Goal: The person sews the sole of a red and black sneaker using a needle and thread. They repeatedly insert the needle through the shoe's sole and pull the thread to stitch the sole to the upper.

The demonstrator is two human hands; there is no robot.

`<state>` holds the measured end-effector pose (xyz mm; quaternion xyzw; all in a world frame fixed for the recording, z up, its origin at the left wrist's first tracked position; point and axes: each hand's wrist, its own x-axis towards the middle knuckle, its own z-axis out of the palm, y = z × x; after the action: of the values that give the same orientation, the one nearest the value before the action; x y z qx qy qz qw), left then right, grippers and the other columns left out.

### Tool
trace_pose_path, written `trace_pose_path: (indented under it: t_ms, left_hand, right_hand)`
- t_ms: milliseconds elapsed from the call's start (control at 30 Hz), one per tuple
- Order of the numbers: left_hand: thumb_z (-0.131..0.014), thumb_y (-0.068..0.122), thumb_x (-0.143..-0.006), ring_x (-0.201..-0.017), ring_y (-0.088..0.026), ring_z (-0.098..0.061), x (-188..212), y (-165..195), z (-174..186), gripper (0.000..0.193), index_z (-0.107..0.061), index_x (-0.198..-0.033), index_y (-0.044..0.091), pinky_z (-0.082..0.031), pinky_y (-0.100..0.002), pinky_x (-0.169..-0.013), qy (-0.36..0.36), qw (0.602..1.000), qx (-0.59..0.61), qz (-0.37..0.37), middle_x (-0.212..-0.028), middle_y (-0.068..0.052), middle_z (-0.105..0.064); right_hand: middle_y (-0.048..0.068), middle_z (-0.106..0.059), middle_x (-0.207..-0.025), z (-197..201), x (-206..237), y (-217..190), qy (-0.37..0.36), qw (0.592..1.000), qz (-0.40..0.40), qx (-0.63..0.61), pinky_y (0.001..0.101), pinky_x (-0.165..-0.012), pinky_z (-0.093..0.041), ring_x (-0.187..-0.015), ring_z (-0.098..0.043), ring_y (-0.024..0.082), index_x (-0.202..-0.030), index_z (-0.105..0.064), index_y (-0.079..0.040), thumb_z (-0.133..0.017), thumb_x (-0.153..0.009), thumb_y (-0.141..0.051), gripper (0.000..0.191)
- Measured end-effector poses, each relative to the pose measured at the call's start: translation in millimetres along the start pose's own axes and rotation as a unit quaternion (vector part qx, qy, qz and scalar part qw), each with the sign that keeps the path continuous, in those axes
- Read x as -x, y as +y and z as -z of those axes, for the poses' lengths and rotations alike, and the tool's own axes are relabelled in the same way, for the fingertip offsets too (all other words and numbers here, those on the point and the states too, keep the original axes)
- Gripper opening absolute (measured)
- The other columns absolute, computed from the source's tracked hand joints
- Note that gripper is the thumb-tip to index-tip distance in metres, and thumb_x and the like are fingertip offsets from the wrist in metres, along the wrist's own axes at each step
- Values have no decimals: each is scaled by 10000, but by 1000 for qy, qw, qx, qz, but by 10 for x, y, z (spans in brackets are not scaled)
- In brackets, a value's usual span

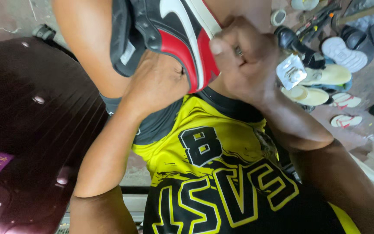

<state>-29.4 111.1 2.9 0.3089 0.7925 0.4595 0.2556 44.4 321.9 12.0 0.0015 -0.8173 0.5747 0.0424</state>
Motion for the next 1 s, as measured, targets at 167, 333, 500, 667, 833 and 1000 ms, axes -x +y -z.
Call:
trace_pose_path:
  t_ms: [167, 333, 500, 667, 833, 1000]
  left_hand:
    - [-637, 142, -944, -864, -415, -612, 168, 58, -47, 160, -571, -907, 0, -468, -485, -808, 2, 998, -36, 43, -869, -211, -632]
    - [-577, 219, -876, -714, -139, -533, 281, 202, 63, 284, -615, -1070, 16, -446, -316, -684, 0, 955, 286, 83, -828, -74, -596]
    - [-847, 205, -913, -532, -91, -471, 267, 195, -183, 283, -644, -947, 11, -391, -266, -525, 70, 984, 120, 113, -638, -35, -581]
    - [-839, 141, -993, -585, -63, -540, 285, 149, -233, 237, -636, -977, 21, -441, -254, -569, 76, 987, 128, 55, -724, -32, -656]
    - [-847, 128, -963, -554, -97, -532, 257, 153, -229, 252, -620, -922, 26, -431, -282, -551, 77, 988, 120, 59, -685, -49, -628]
    - [-841, 128, -990, -581, -130, -565, 260, 146, -224, 234, -630, -977, 28, -460, -288, -592, 83, 989, 120, 33, -737, -66, -645]
  right_hand:
    - [65, -573, -821, 248, 266, 126, 89, 938, -96, -321, 227, -481, -386, -544, -530, 129, -954, -508, -31, -574, -1118, -257, 288]
    - [134, -660, -1045, 586, 490, 95, 128, 971, -117, -163, 208, -529, -401, -652, -546, 86, -1092, -573, 26, -475, -1186, -270, 326]
    - [119, -716, -877, 616, 572, -23, -26, 994, -86, 63, 261, -505, -412, -578, -572, 110, -1167, -710, 11, -611, -1054, -64, 169]
    - [140, -744, -983, 577, 527, -183, -103, 986, -20, 131, 255, -632, -526, -737, -688, 137, -1275, -729, -33, -682, -1031, 35, 258]
    - [157, -733, -1069, 555, 465, -222, -111, 983, 23, 143, 269, -744, -580, -874, -732, 181, -1262, -697, -24, -676, -1042, 47, 232]
    - [120, -749, -1083, 577, 470, -322, -134, 965, 2, 224, 277, -641, -542, -751, -699, 175, -1298, -733, -75, -684, -973, 51, 353]
